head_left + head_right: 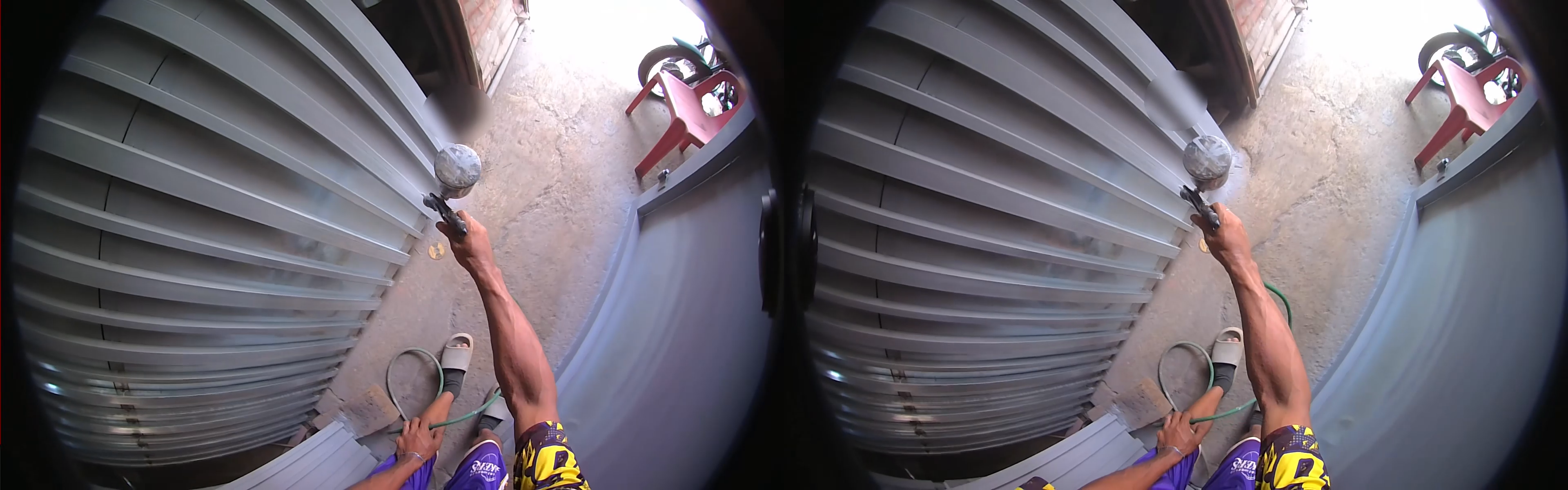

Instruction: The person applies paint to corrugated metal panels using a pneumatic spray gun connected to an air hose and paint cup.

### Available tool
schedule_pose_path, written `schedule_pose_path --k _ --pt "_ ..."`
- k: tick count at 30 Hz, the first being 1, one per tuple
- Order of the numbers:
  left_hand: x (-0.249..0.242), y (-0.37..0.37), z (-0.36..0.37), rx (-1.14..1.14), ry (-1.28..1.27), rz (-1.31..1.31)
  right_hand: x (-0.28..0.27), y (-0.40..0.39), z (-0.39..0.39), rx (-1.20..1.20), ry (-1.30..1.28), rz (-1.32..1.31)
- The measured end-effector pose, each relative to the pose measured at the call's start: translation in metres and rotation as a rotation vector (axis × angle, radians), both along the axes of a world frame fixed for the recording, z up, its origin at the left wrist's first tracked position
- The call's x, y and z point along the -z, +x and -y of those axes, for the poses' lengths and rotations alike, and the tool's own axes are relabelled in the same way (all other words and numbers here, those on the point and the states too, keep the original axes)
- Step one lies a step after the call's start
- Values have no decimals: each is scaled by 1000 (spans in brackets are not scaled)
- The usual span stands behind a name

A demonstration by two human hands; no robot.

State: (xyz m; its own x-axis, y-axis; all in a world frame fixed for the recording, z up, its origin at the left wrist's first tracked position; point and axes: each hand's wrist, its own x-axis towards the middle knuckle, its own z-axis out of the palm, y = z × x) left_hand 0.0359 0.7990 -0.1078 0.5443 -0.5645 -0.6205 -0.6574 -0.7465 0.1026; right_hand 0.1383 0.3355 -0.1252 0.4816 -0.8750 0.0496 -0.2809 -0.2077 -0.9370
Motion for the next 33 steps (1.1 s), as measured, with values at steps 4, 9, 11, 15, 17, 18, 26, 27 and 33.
schedule_pose_path --k 4,9,11,15,17,18,26,27,33 --pt "11 1 -5 -1 -81 35 -31 4 3 -28 -33 30" --pt "9 3 -1 -18 -91 18 -82 17 10 -37 -104 53" --pt "8 3 0 -24 -81 5 -102 23 13 -42 -130 64" --pt "0 6 6 -65 -91 -42 -151 28 15 -72 -111 141" --pt "-1 7 8 -88 -97 -61 -179 28 15 -88 -120 209" --pt "-4 7 9 -97 -84 -68 -192 29 15 -95 -136 243" --pt "-3 3 10 -113 15 -60 -267 37 18 -124 -175 223" --pt "-6 2 12 -108 28 -54 -266 36 18 -128 -181 226" --pt "-2 1 7 -93 25 -52 -224 33 13 -104 -248 212"
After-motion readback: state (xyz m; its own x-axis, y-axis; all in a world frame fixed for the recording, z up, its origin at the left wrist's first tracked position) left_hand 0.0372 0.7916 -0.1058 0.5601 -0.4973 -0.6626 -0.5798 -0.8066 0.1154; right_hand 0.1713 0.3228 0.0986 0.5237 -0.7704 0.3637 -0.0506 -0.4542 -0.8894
